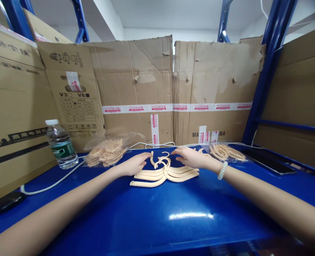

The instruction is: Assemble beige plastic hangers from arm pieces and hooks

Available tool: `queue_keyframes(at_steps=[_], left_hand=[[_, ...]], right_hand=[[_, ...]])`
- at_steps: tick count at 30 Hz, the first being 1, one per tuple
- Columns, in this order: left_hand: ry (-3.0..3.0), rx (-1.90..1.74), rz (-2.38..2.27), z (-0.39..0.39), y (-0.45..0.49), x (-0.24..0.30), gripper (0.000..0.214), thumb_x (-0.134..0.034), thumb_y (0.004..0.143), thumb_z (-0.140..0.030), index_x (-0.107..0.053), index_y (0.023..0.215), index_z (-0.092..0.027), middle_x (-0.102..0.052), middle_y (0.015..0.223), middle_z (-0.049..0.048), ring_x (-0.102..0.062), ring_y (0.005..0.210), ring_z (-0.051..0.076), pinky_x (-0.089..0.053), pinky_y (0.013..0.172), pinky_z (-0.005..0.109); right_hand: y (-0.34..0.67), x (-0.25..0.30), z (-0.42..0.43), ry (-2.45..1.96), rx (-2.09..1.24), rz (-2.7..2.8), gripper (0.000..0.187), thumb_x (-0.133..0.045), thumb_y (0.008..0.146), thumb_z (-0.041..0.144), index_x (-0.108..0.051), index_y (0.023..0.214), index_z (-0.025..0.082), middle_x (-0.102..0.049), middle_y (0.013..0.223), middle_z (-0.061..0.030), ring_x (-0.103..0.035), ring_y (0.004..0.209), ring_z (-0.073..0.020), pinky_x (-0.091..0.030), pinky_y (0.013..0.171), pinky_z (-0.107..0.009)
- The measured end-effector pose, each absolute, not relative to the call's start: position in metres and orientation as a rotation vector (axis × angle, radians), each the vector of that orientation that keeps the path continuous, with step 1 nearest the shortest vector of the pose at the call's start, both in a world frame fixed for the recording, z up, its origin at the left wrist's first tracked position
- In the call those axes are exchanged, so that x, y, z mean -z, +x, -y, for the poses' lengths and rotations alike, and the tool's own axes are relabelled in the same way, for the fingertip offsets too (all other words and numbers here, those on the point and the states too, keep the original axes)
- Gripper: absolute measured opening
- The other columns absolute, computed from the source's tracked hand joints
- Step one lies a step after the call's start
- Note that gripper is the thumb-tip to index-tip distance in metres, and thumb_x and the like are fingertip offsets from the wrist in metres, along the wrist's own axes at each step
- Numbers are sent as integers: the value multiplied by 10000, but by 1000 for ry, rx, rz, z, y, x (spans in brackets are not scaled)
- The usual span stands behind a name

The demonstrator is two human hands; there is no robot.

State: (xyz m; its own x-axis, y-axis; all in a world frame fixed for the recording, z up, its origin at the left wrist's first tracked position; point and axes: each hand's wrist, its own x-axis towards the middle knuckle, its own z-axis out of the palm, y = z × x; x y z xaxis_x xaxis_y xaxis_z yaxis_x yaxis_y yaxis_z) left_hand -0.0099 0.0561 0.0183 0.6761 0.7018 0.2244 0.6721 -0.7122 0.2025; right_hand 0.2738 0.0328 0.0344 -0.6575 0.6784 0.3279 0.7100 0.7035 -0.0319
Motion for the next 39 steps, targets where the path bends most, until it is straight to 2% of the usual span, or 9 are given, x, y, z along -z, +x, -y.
queue_keyframes(at_steps=[3,6,9,12,16,22,27,33,39], left_hand=[[2756,-395,-1088,-74,-8,-16,600,-382,750,-63,-443,1334,-189,-449,1430,81,-402,1323,199,-311,1102,399],[2750,-364,-1015,-86,-8,-12,634,-369,695,-11,-513,1278,-216,-498,1394,52,-433,1302,184,-320,1095,388],[2756,-372,-951,-92,-12,-9,572,-390,696,-7,-593,1178,-239,-534,1363,27,-454,1285,181,-319,1093,393],[2764,-417,-905,-94,-15,-7,469,-434,747,-43,-616,1134,-236,-558,1335,39,-470,1269,188,-324,1083,405],[2773,-477,-859,-93,-17,-6,311,-468,824,-119,-628,1074,-211,-618,1233,71,-521,1202,193,-361,1041,395],[2761,-544,-841,-93,-19,-5,144,-497,852,-174,-622,921,-192,-645,1106,72,-554,1120,202,-395,987,388],[2736,-585,-861,-92,-17,-3,131,-480,854,-169,-608,865,-195,-644,1058,59,-559,1084,202,-398,973,384],[2668,-700,-903,-90,-15,-3,132,-464,838,-149,-589,830,-192,-648,994,50,-560,1060,208,-395,967,388],[2515,-877,-955,-91,-14,-6,132,-455,834,-160,-579,876,-178,-642,960,56,-585,977,215,-441,912,419]], right_hand=[[263,-33,-53,-994,113,2683,360,-455,848,52,-595,1175,105,-642,1111,-161,-611,1021,-234,-463,874,-344],[250,-31,-70,-912,80,2748,441,-465,797,-8,-592,1196,133,-629,1172,-137,-588,1078,-213,-445,904,-312],[240,-29,-81,-833,34,2817,419,-497,789,8,-631,1142,190,-650,1150,-85,-598,1053,-183,-447,885,-279],[235,-25,-87,-791,1,2853,354,-504,817,50,-652,1100,203,-680,1081,-61,-622,985,-167,-458,843,-264],[235,-21,-92,-795,-5,2839,319,-502,829,66,-656,1085,181,-690,1046,-72,-632,941,-170,-459,816,-262],[234,-17,-99,-848,4,2792,274,-508,829,65,-680,1025,149,-705,976,-87,-641,869,-176,-458,781,-263],[231,-18,-104,-929,-6,2743,331,-505,776,-1,-686,1020,131,-710,972,-92,-644,862,-169,-455,778,-249],[234,-19,-111,-1014,-61,2702,421,-470,705,-79,-685,1032,78,-726,842,-94,-661,751,-143,-461,670,-195],[235,-16,-116,-1020,1,2694,280,-543,719,-16,-726,884,117,-729,813,-78,-649,722,-153,-437,666,-212]])
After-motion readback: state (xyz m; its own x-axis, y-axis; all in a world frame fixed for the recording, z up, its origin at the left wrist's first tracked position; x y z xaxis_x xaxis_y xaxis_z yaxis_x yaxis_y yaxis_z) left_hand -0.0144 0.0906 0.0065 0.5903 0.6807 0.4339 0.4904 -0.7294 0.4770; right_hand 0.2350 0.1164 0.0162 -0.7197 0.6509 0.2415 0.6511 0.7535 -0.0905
